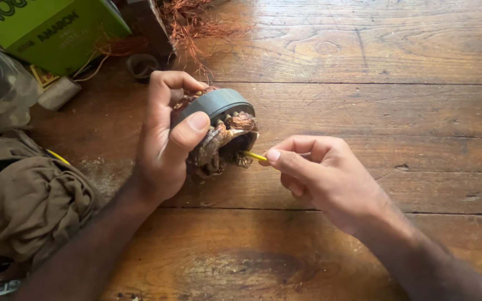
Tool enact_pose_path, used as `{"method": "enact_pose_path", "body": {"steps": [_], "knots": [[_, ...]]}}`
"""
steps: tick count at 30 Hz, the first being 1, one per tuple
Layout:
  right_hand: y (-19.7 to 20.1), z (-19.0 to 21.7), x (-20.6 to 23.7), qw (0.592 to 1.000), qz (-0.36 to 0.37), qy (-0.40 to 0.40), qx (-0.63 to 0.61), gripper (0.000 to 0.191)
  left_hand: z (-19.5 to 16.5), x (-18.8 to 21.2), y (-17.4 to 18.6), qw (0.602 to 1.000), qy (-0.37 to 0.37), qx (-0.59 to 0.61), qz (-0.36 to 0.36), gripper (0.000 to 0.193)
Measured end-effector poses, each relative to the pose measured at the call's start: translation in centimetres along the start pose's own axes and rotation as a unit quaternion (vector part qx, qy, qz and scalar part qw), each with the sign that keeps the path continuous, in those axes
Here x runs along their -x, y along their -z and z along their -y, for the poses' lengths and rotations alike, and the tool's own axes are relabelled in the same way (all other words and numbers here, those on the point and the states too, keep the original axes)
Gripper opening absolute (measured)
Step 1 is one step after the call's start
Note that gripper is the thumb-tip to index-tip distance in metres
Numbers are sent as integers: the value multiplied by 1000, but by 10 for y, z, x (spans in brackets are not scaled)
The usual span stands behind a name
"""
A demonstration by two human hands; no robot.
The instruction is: The person holds a motor stator on a wooden workbench and uses a yellow screwdriver to pry and scrape the copper windings from its slots, working around the part and turning it as they go. They then set the screwdriver down, pick up pliers, and pull at the remaining copper wire before reaching toward a phone on the bench.
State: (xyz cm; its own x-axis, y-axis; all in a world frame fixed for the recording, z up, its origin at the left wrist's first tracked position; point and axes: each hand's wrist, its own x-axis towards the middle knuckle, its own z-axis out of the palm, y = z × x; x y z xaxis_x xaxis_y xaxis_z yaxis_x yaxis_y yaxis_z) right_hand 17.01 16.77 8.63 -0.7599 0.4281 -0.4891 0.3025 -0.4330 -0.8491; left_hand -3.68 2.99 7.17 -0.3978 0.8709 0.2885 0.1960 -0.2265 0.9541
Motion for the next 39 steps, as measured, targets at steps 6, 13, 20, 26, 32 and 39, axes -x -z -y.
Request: {"method": "enact_pose_path", "body": {"steps": [6, 13, 20, 26, 32, 39], "knots": [[-13, -7, 9, 958, -39, 166, 230, 20, -3, -7, 6, 998, 47, 49, -12, 39], [-23, -12, 12, 834, -86, 375, 396, 20, -4, -12, 9, 987, 91, 132, -24, 40], [-26, -15, 5, 993, -41, 105, 18, 21, -5, -11, 7, 984, 75, 159, -18, 39], [-22, -15, 6, 996, -30, 84, -3, 20, -3, -4, -3, 993, 55, 108, -1, 41], [-13, -9, 18, 985, -43, 124, 112, 19, -9, 10, -23, 999, -31, -7, 35, 41], [-24, 2, 36, 966, -79, 155, 192, 22, -18, 13, -30, 997, -34, -64, 18, 46]]}}
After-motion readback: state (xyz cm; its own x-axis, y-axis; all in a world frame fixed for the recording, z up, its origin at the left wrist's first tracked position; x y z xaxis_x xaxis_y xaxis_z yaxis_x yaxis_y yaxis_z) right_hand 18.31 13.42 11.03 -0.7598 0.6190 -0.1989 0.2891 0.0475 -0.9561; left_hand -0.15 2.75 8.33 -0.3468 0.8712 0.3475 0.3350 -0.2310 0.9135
